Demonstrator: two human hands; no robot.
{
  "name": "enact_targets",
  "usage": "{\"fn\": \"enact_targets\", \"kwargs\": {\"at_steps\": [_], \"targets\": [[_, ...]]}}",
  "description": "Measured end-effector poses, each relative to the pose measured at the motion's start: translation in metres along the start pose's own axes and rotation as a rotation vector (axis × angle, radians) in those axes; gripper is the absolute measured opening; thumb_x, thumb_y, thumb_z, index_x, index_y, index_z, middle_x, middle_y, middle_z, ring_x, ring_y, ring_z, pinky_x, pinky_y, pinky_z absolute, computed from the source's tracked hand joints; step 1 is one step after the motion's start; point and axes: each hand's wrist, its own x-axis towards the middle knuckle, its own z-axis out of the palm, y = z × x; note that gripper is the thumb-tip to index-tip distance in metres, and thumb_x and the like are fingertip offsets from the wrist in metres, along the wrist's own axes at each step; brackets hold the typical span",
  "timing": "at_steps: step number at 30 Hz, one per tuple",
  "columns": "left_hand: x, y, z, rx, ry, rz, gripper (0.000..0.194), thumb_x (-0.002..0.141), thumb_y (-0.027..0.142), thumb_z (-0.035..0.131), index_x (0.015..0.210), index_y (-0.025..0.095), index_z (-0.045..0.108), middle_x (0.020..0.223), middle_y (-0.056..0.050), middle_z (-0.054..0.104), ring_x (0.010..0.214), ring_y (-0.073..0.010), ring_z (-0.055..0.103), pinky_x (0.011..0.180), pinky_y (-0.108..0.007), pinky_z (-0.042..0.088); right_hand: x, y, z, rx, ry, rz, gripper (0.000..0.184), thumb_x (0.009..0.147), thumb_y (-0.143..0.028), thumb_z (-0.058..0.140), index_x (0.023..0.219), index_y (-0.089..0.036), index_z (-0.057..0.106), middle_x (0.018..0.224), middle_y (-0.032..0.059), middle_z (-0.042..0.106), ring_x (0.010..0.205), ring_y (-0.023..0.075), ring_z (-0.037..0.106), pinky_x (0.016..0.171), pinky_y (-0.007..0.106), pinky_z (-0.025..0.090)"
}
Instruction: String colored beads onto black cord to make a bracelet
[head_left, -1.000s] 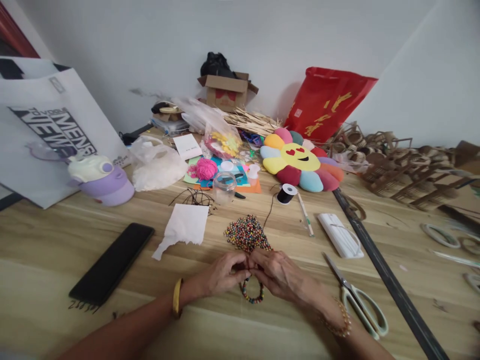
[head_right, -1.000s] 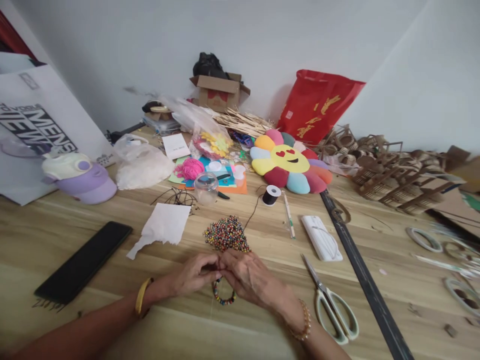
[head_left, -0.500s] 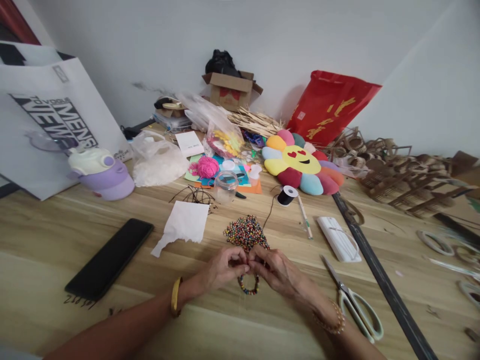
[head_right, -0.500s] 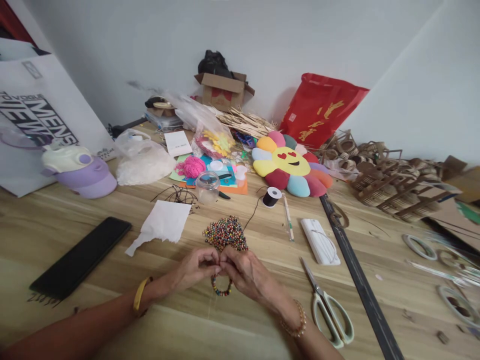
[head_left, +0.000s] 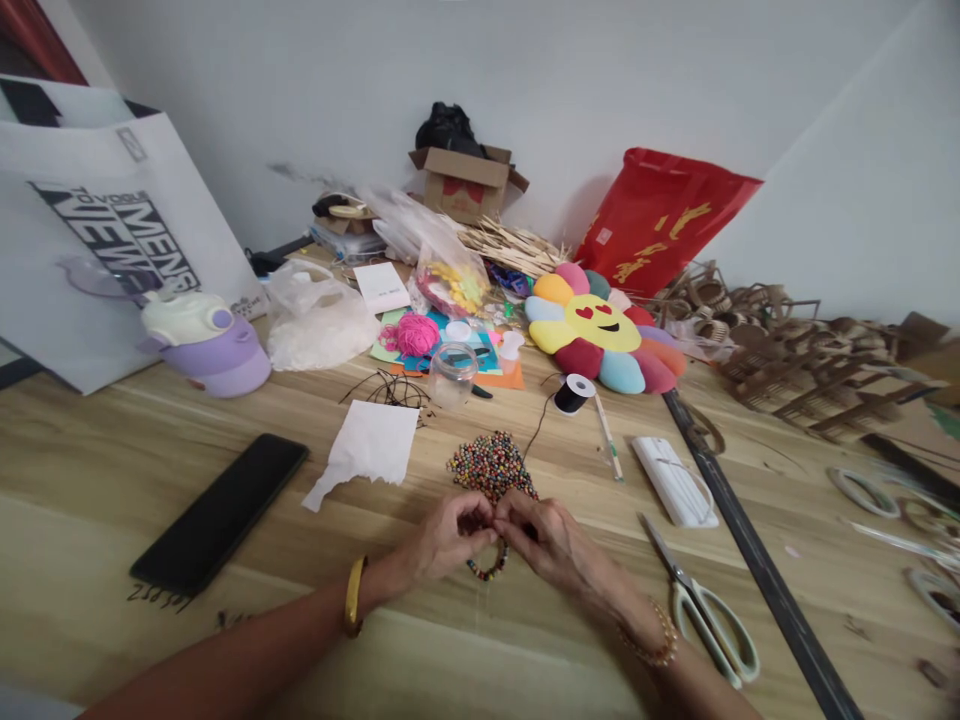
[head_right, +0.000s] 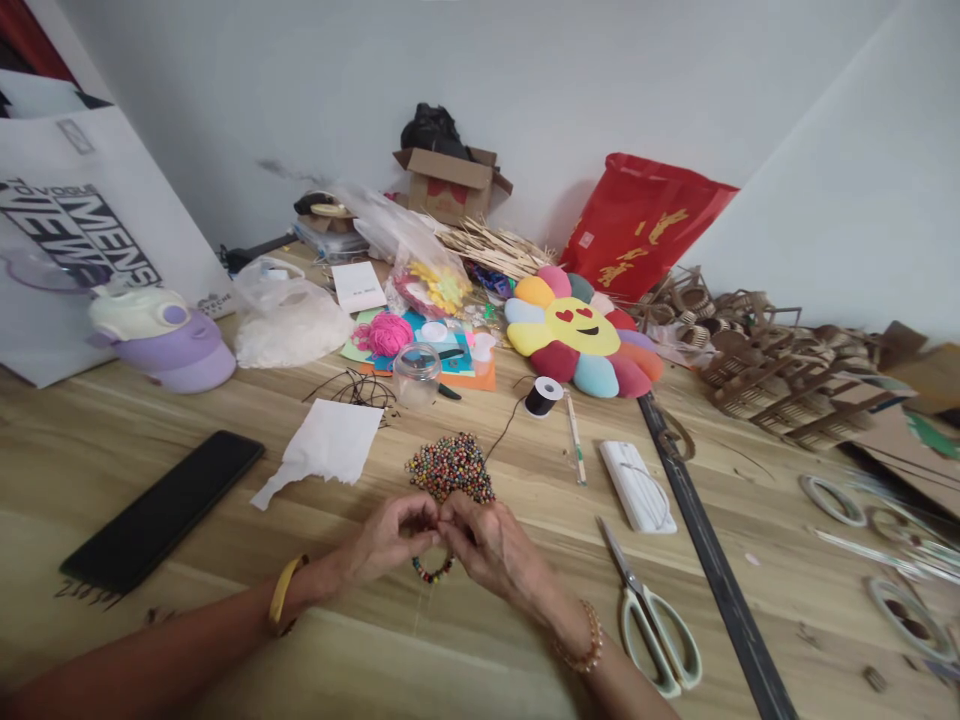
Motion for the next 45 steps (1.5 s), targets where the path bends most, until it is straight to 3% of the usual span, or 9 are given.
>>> {"fn": "enact_targets", "kwargs": {"at_steps": [12, 18, 25, 33, 45], "targets": [[-0.002, 0.011, -0.003, 0.128, 0.023, 0.037, 0.020, 0.078, 0.033, 0.059, 0.071, 0.015, 0.059, 0.066, -0.001, 0.058, 0.064, -0.0145, 0.050, 0.061, -0.025, 0.038, 0.002, 0.001, 0.005, 0.105, 0.053, 0.045, 0.015, 0.092, -0.024, 0.047, 0.081, -0.017, 0.054, 0.060, -0.0045, 0.050, 0.052, 0.0085, 0.038, 0.050, 0.020, 0.027], [0.001, 0.008, -0.006, -0.009, 0.021, 0.004, 0.024, 0.080, 0.036, 0.059, 0.071, 0.015, 0.059, 0.067, 0.000, 0.056, 0.065, -0.0139, 0.050, 0.061, -0.023, 0.040, 0.003, 0.001, 0.000, 0.171, 0.030, 0.029, 0.004, 0.086, -0.020, 0.055, 0.087, -0.017, 0.057, 0.064, -0.0038, 0.055, 0.054, 0.0085, 0.043, 0.052, 0.019, 0.033], [0.004, 0.009, -0.009, -0.079, 0.009, -0.055, 0.027, 0.080, 0.039, 0.059, 0.071, 0.015, 0.062, 0.064, 0.000, 0.058, 0.062, -0.0130, 0.050, 0.060, -0.023, 0.041, 0.008, 0.013, 0.008, 0.247, 0.138, 0.076, 0.005, 0.081, -0.020, 0.062, 0.080, -0.015, 0.063, 0.067, -0.0010, 0.059, 0.057, 0.0092, 0.049, 0.051, 0.018, 0.036], [0.004, 0.012, -0.011, -0.103, 0.066, -0.090, 0.026, 0.077, 0.039, 0.064, 0.069, 0.014, 0.064, 0.062, 0.001, 0.059, 0.059, -0.0122, 0.051, 0.060, -0.024, 0.042, 0.012, 0.024, 0.018, 0.250, 0.241, -0.001, 0.012, 0.083, -0.025, 0.067, 0.077, -0.015, 0.069, 0.069, 0.0016, 0.060, 0.060, 0.0108, 0.051, 0.054, 0.020, 0.040], [0.005, 0.010, -0.008, -0.079, 0.105, -0.121, 0.013, 0.071, 0.027, 0.067, 0.068, 0.014, 0.064, 0.066, -0.001, 0.064, 0.064, -0.0134, 0.057, 0.064, -0.025, 0.047, 0.010, 0.013, 0.011, 0.301, 0.196, 0.033, 0.013, 0.083, -0.023, 0.058, 0.072, -0.016, 0.060, 0.066, -0.0003, 0.056, 0.058, 0.0106, 0.048, 0.052, 0.020, 0.035]]}}
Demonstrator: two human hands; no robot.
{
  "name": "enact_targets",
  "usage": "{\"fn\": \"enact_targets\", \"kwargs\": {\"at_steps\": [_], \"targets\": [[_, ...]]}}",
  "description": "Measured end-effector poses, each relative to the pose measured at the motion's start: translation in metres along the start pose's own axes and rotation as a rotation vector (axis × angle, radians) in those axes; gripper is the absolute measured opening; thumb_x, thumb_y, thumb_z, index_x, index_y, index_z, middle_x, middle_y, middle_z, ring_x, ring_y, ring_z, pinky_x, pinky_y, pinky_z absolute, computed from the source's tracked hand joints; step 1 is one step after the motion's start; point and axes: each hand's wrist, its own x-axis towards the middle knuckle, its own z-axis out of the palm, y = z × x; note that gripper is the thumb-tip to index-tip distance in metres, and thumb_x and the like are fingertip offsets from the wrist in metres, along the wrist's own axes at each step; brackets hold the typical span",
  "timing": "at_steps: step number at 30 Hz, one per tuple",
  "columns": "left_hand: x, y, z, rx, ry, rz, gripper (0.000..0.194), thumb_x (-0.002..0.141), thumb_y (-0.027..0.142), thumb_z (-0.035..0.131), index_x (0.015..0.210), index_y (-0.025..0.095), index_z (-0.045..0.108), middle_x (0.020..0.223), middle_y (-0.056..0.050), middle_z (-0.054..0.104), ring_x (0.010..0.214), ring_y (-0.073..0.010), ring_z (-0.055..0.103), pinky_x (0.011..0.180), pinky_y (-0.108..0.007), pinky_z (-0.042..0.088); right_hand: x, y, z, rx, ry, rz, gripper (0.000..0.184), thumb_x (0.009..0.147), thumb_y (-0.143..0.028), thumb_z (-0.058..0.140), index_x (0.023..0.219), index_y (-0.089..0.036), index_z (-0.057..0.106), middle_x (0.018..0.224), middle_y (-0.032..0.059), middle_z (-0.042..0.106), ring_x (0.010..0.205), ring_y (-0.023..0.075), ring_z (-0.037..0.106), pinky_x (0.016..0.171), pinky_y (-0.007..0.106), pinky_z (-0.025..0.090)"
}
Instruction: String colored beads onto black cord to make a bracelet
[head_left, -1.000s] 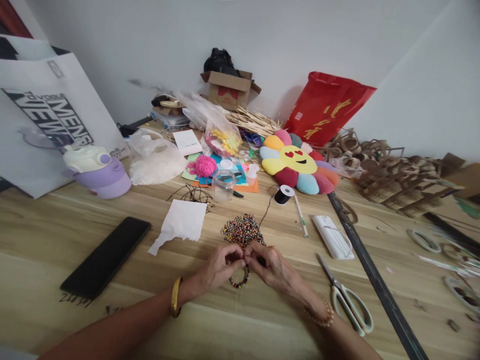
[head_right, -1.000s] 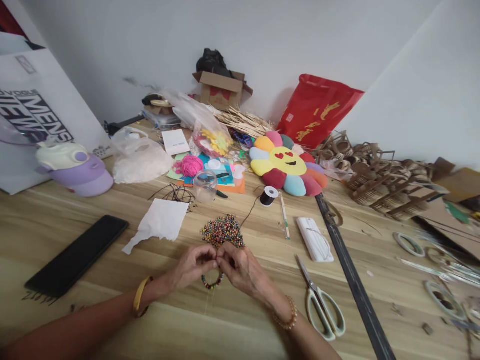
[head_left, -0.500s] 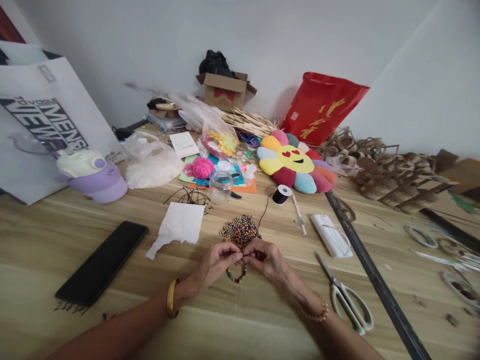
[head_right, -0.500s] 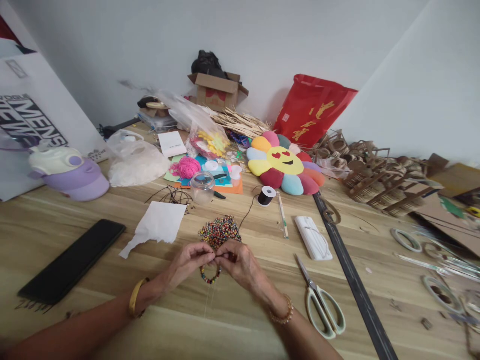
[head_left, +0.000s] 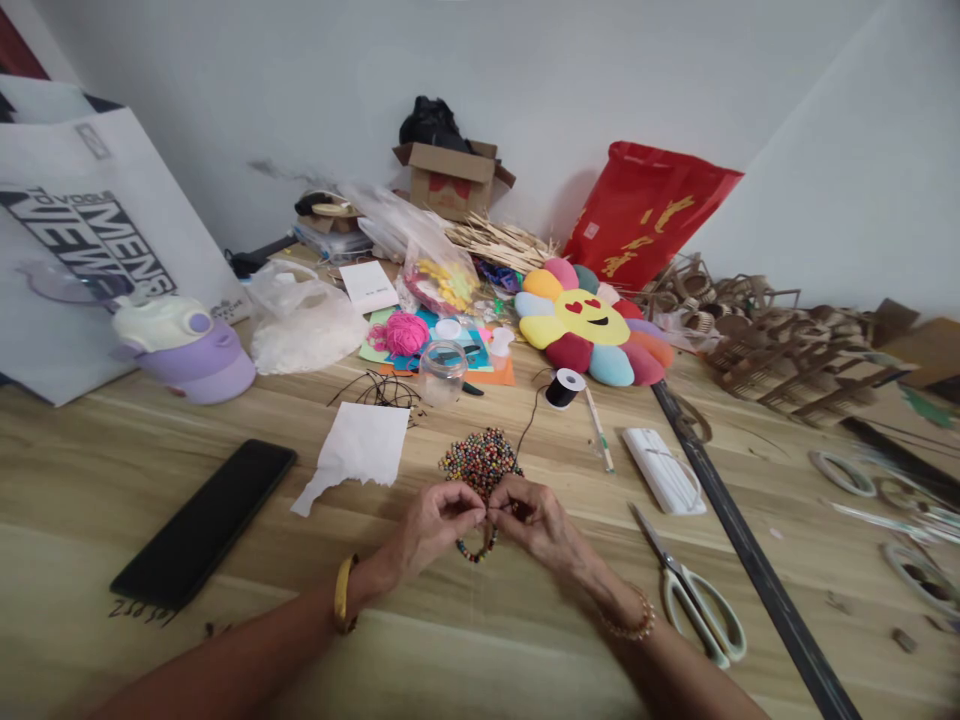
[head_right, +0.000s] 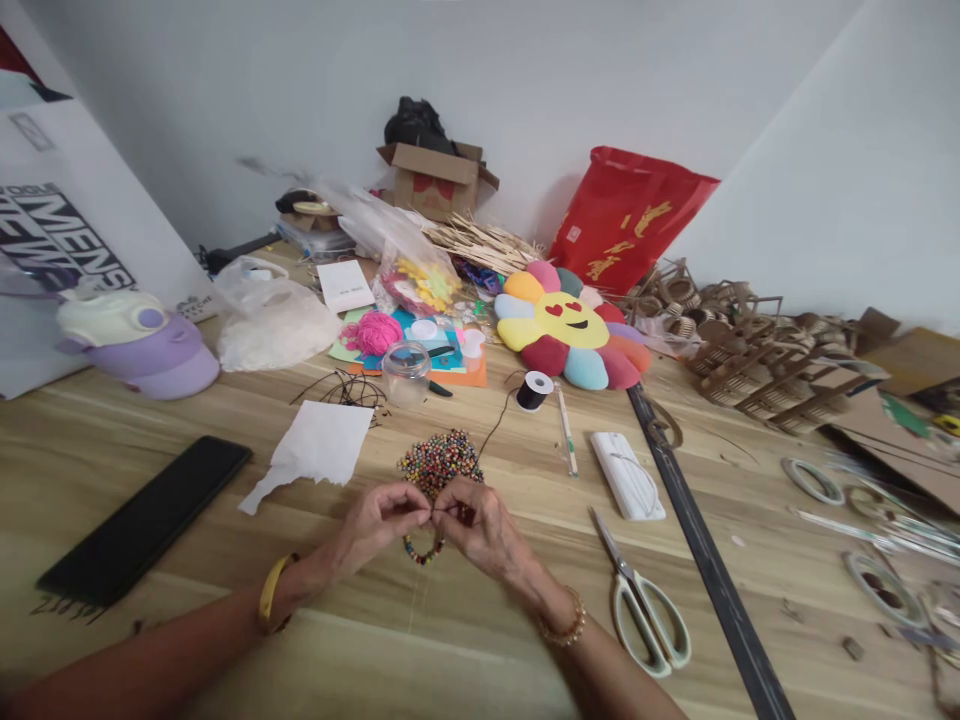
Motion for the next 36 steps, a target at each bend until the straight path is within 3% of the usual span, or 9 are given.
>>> {"fn": "enact_targets", "kwargs": {"at_steps": [9, 18, 23, 32, 36], "targets": [[-0.002, 0.001, 0.000, 0.083, -0.049, 0.107, 0.008, 0.073, 0.022, 0.064, 0.071, 0.015, 0.063, 0.069, -0.002, 0.066, 0.066, -0.0143, 0.059, 0.064, -0.025, 0.047, 0.000, -0.005, -0.007, 0.030, -0.100, 0.056, 0.009, 0.080, -0.019, 0.057, 0.072, -0.016, 0.059, 0.064, -0.0017, 0.053, 0.057, 0.0099, 0.044, 0.051, 0.019, 0.033], [-0.009, -0.008, 0.006, 0.399, 0.096, 0.468, 0.012, 0.075, 0.008, 0.056, 0.067, 0.016, 0.060, 0.068, -0.005, 0.067, 0.066, -0.0162, 0.062, 0.064, -0.026, 0.047, -0.002, -0.010, -0.008, -0.099, -0.124, -0.018, 0.009, 0.076, -0.010, 0.053, 0.071, -0.016, 0.057, 0.064, -0.0024, 0.053, 0.058, 0.0100, 0.045, 0.053, 0.020, 0.031], [-0.011, -0.006, 0.005, 0.579, 0.054, 0.648, 0.017, 0.078, 0.002, 0.050, 0.071, 0.016, 0.058, 0.072, -0.005, 0.065, 0.068, -0.0153, 0.060, 0.063, -0.024, 0.047, -0.003, -0.012, -0.006, -0.189, -0.118, -0.044, 0.011, 0.075, -0.008, 0.052, 0.071, -0.016, 0.057, 0.065, -0.0026, 0.053, 0.057, 0.0094, 0.044, 0.054, 0.020, 0.030], [-0.013, -0.007, 0.004, 0.668, 0.045, 0.706, 0.018, 0.086, 0.007, 0.050, 0.091, 0.018, 0.063, 0.083, -0.007, 0.071, 0.077, -0.0161, 0.066, 0.071, -0.026, 0.051, -0.002, -0.006, -0.011, -0.015, -0.210, 0.043, 0.010, 0.078, -0.015, 0.054, 0.069, -0.015, 0.057, 0.061, -0.0040, 0.050, 0.057, 0.0089, 0.042, 0.051, 0.019, 0.030], [-0.012, -0.004, 0.005, 0.667, 0.067, 0.746, 0.017, 0.086, 0.007, 0.051, 0.086, 0.017, 0.065, 0.082, -0.007, 0.072, 0.076, -0.0163, 0.067, 0.069, -0.027, 0.053, -0.001, -0.006, -0.012, 0.054, -0.222, 0.079, 0.009, 0.076, -0.016, 0.054, 0.067, -0.015, 0.057, 0.058, -0.0051, 0.046, 0.053, 0.0077, 0.038, 0.048, 0.018, 0.028]]}}
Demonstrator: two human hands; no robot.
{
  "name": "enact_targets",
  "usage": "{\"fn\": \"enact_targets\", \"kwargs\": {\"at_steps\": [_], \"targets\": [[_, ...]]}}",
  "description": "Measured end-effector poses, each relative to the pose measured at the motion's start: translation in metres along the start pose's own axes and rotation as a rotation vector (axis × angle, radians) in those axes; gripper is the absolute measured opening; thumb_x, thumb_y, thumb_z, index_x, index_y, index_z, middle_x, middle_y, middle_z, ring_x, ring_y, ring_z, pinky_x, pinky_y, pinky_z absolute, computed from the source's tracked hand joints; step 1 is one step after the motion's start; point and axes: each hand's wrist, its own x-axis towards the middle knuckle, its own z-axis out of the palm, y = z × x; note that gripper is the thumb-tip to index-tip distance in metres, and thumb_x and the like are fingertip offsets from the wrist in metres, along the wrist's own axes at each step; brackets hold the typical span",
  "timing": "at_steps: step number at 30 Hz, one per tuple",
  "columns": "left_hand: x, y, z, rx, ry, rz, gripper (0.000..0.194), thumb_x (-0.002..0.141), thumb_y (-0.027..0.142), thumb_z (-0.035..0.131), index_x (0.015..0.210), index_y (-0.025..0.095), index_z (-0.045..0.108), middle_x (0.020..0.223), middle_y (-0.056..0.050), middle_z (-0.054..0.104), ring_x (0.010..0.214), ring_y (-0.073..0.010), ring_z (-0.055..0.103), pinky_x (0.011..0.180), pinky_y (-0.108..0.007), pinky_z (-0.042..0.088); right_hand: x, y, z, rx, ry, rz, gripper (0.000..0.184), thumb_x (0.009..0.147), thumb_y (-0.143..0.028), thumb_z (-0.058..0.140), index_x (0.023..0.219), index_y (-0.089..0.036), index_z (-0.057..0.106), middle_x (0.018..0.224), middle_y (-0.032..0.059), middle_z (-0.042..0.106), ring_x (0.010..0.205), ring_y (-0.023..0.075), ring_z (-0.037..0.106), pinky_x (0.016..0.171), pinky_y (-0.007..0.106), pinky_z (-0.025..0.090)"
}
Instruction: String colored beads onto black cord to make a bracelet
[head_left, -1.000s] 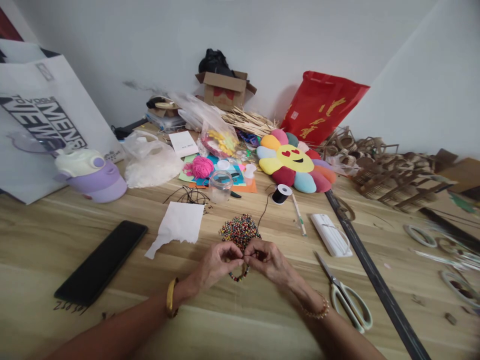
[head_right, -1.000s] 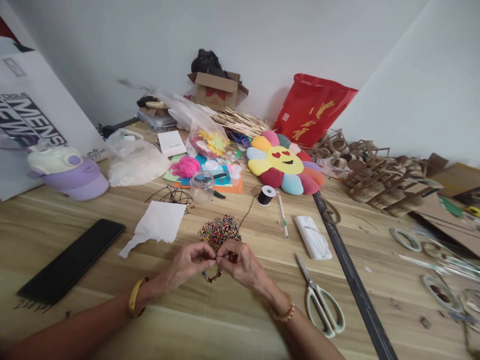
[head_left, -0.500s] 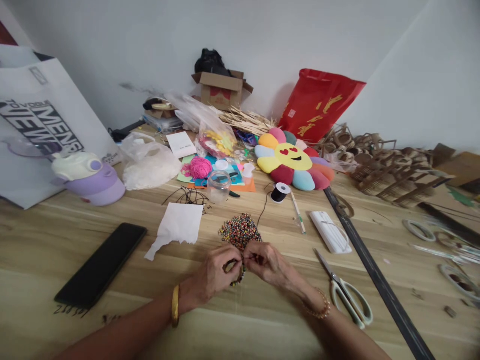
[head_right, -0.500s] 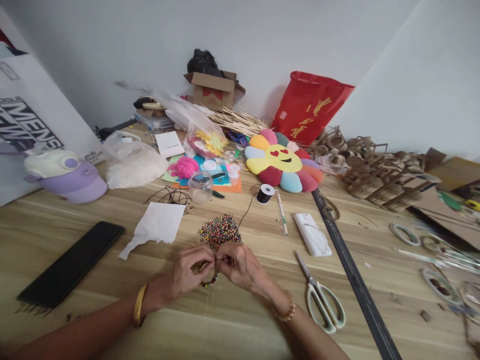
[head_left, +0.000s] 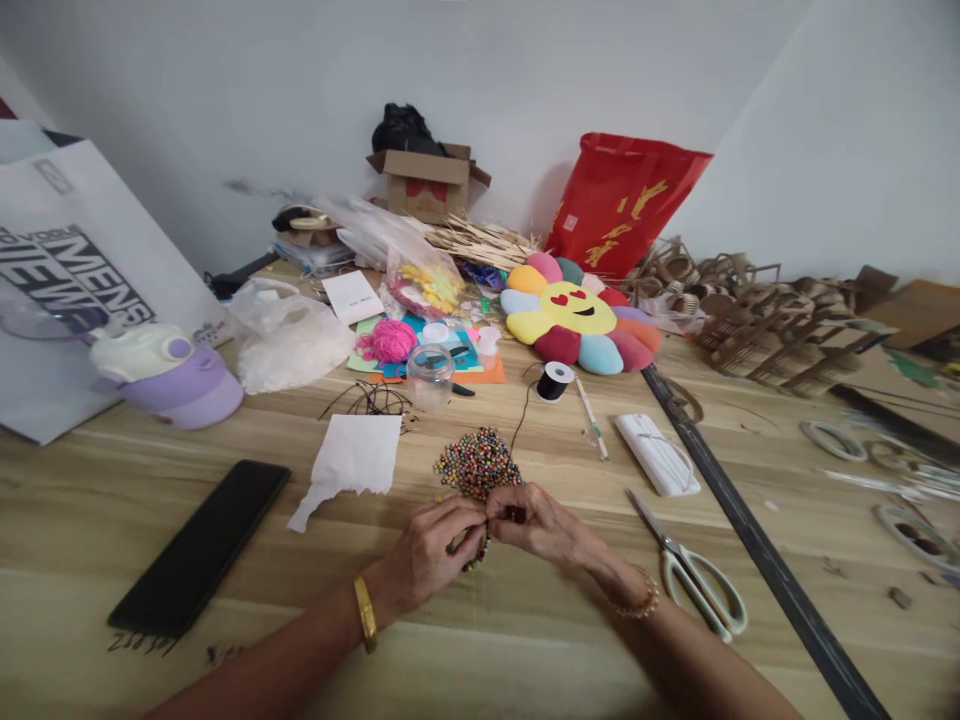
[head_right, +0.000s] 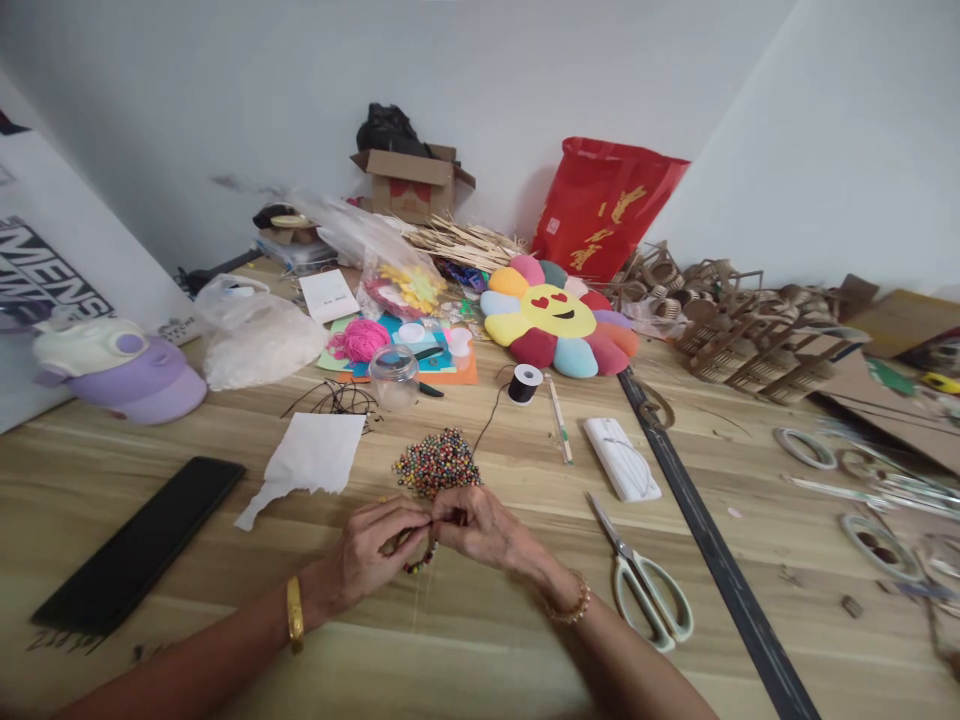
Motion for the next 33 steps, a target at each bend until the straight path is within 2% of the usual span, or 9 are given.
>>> {"fn": "enact_targets", "kwargs": {"at_steps": [10, 17, 20, 27, 33], "targets": [[-0.0005, -0.0011, 0.0005, 0.002, 0.025, 0.018, 0.017, 0.085, 0.006, 0.053, 0.088, 0.017, 0.066, 0.081, -0.008, 0.073, 0.074, -0.0169, 0.067, 0.070, -0.027, 0.053, -0.0006, -0.0008, -0.0001, -0.015, -0.001, 0.004, 0.007, 0.073, -0.013, 0.055, 0.067, -0.015, 0.057, 0.058, -0.0052, 0.046, 0.054, 0.0078, 0.038, 0.048, 0.018, 0.028], [0.0004, -0.0008, 0.0021, 0.000, 0.003, -0.045, 0.019, 0.084, 0.007, 0.050, 0.082, 0.017, 0.066, 0.078, -0.008, 0.071, 0.072, -0.0165, 0.066, 0.067, -0.026, 0.052, -0.0012, -0.0015, 0.0031, -0.178, 0.068, -0.058, 0.010, 0.072, -0.008, 0.054, 0.067, -0.016, 0.057, 0.060, -0.0051, 0.048, 0.055, 0.0077, 0.040, 0.050, 0.018, 0.028], [0.0023, -0.0005, 0.0025, -0.063, 0.006, -0.124, 0.018, 0.082, 0.008, 0.049, 0.078, 0.017, 0.064, 0.075, -0.007, 0.069, 0.070, -0.0161, 0.064, 0.066, -0.025, 0.051, -0.0015, -0.0030, 0.0042, -0.232, 0.112, -0.081, 0.011, 0.073, -0.007, 0.053, 0.069, -0.016, 0.058, 0.062, -0.0045, 0.051, 0.054, 0.0079, 0.041, 0.050, 0.018, 0.030], [0.0049, -0.0023, 0.0018, -0.265, -0.071, -0.484, 0.010, 0.081, 0.019, 0.052, 0.075, 0.016, 0.060, 0.069, -0.003, 0.063, 0.064, -0.0149, 0.058, 0.061, -0.024, 0.047, -0.0007, -0.0030, 0.0053, -0.274, 0.202, -0.114, 0.008, 0.081, -0.011, 0.056, 0.082, -0.016, 0.061, 0.070, -0.0016, 0.060, 0.059, 0.0093, 0.050, 0.055, 0.019, 0.036], [0.0055, -0.0033, 0.0018, -0.320, -0.077, -0.522, 0.013, 0.082, 0.024, 0.053, 0.075, 0.016, 0.059, 0.070, -0.002, 0.062, 0.067, -0.0158, 0.057, 0.064, -0.025, 0.045, -0.0001, 0.0015, 0.0066, -0.298, 0.220, -0.156, 0.006, 0.083, -0.013, 0.057, 0.084, -0.017, 0.062, 0.071, -0.0001, 0.062, 0.059, 0.0102, 0.051, 0.056, 0.020, 0.037]]}}
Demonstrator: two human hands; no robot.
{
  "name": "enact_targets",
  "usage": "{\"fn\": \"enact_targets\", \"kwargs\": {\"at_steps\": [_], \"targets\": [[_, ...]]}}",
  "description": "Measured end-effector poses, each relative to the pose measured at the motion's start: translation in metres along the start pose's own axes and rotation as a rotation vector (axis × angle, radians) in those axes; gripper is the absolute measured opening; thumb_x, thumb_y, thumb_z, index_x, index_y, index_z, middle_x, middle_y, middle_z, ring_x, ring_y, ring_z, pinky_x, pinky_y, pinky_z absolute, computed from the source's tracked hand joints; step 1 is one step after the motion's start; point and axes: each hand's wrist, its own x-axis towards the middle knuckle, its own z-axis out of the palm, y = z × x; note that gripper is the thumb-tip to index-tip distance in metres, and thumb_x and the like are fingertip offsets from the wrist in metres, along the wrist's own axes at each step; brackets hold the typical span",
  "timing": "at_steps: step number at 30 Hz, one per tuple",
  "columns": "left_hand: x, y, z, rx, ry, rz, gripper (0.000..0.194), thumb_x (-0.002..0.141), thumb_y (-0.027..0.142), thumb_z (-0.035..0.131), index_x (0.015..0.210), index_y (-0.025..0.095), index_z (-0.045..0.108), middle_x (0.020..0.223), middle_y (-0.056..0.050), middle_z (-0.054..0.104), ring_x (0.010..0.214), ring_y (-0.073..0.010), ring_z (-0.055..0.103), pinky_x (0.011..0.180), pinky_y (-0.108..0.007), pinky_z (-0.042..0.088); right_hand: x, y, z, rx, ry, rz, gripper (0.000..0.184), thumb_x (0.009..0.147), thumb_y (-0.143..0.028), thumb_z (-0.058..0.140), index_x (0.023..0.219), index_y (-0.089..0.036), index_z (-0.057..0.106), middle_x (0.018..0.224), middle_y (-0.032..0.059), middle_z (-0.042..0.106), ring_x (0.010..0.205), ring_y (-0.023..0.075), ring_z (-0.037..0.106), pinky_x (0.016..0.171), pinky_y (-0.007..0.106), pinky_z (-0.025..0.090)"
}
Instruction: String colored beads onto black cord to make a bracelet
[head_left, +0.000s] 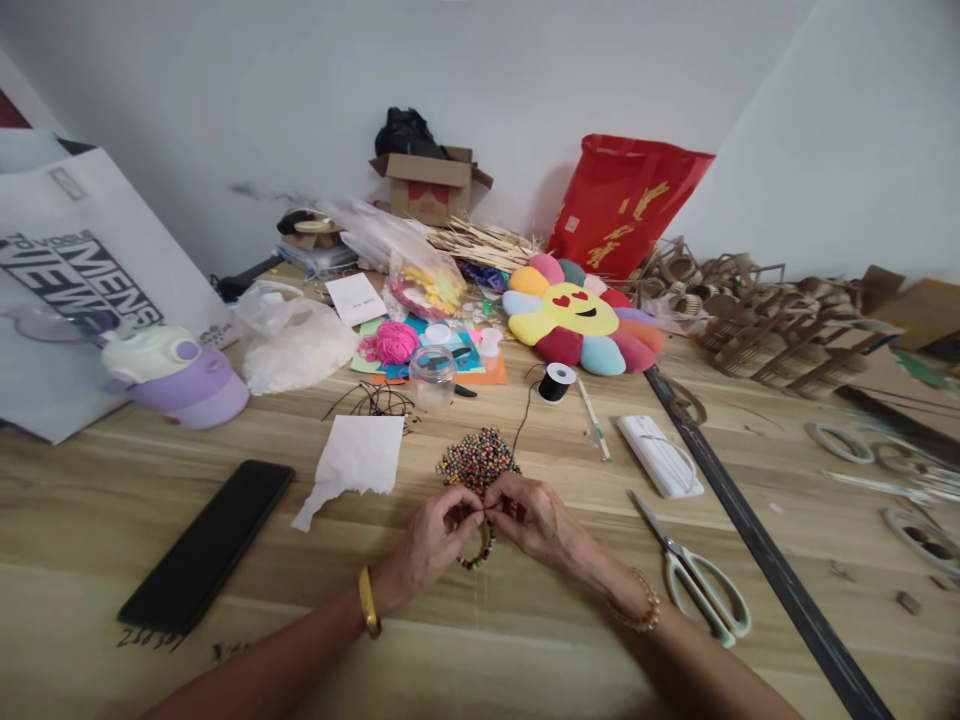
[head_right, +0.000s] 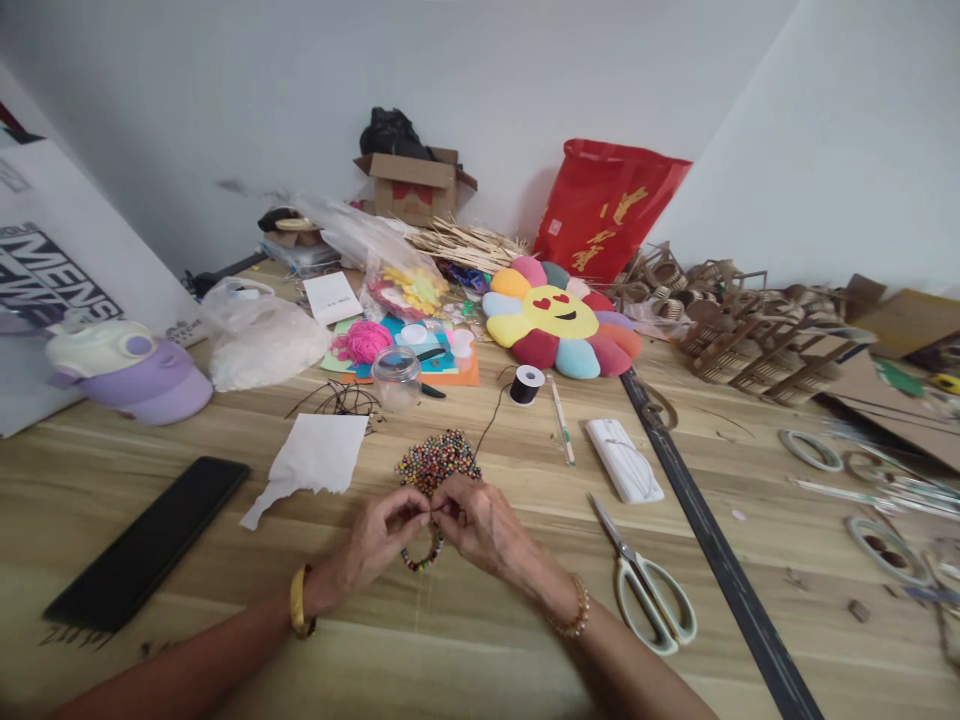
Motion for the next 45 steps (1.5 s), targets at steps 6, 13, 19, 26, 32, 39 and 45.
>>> {"fn": "enact_targets", "kwargs": {"at_steps": [6, 13, 19, 26, 32, 39, 45], "targets": [[0.001, 0.002, -0.001, 0.001, -0.013, 0.002, 0.011, 0.080, 0.023, 0.052, 0.075, 0.016, 0.059, 0.070, -0.002, 0.062, 0.066, -0.0153, 0.057, 0.063, -0.026, 0.045, 0.000, 0.001, 0.001, -0.008, -0.035, 0.059, 0.008, 0.084, -0.014, 0.054, 0.084, -0.016, 0.062, 0.070, -0.0002, 0.060, 0.057, 0.0096, 0.047, 0.053, 0.020, 0.034], [0.001, -0.004, 0.001, -0.009, -0.016, -0.014, 0.007, 0.075, 0.018, 0.053, 0.075, 0.015, 0.060, 0.069, -0.003, 0.063, 0.064, -0.0149, 0.058, 0.062, -0.025, 0.046, 0.002, 0.002, -0.004, 0.180, -0.137, 0.133, 0.011, 0.087, -0.021, 0.050, 0.085, -0.016, 0.059, 0.068, -0.0025, 0.053, 0.059, 0.0094, 0.040, 0.053, 0.020, 0.030], [0.003, 0.002, -0.002, -0.069, -0.039, -0.026, 0.007, 0.074, 0.020, 0.054, 0.074, 0.015, 0.059, 0.069, -0.003, 0.062, 0.063, -0.0146, 0.057, 0.060, -0.024, 0.047, 0.004, 0.006, -0.006, 0.421, -0.214, 0.214, 0.019, 0.087, -0.033, 0.055, 0.084, -0.015, 0.058, 0.066, -0.0023, 0.049, 0.059, 0.0096, 0.041, 0.053, 0.020, 0.031], [0.004, 0.005, -0.004, -0.129, -0.057, -0.115, 0.007, 0.073, 0.021, 0.057, 0.073, 0.015, 0.060, 0.068, -0.002, 0.061, 0.064, -0.0143, 0.056, 0.060, -0.024, 0.046, 0.005, 0.012, -0.003, 0.501, -0.232, 0.221, 0.027, 0.085, -0.041, 0.058, 0.084, -0.014, 0.059, 0.064, -0.0034, 0.048, 0.055, 0.0081, 0.038, 0.050, 0.019, 0.029], [0.004, 0.001, -0.004, -0.158, -0.076, -0.153, 0.007, 0.073, 0.022, 0.057, 0.072, 0.015, 0.060, 0.066, -0.001, 0.059, 0.062, -0.0134, 0.053, 0.059, -0.023, 0.043, 0.003, 0.013, 0.002, 0.264, -0.131, 0.122, 0.008, 0.084, -0.022, 0.059, 0.083, -0.015, 0.062, 0.069, -0.0018, 0.057, 0.059, 0.0087, 0.043, 0.053, 0.019, 0.032], [0.002, -0.002, -0.001, -0.080, -0.050, -0.150, 0.004, 0.071, 0.016, 0.056, 0.070, 0.015, 0.059, 0.065, -0.001, 0.059, 0.062, -0.0136, 0.054, 0.060, -0.023, 0.043, 0.000, 0.006, 0.004, -0.031, -0.059, 0.021, 0.008, 0.080, -0.011, 0.056, 0.081, -0.015, 0.062, 0.073, 0.0010, 0.063, 0.060, 0.0099, 0.050, 0.058, 0.020, 0.036], [0.003, -0.004, 0.000, -0.060, -0.047, -0.139, 0.006, 0.071, 0.014, 0.056, 0.070, 0.014, 0.061, 0.066, -0.002, 0.062, 0.062, -0.0143, 0.057, 0.061, -0.024, 0.046, 0.000, 0.007, 0.004, -0.066, -0.090, 0.036, 0.008, 0.078, -0.010, 0.055, 0.079, -0.016, 0.061, 0.065, -0.0012, 0.059, 0.052, 0.0085, 0.044, 0.052, 0.020, 0.031]]}}
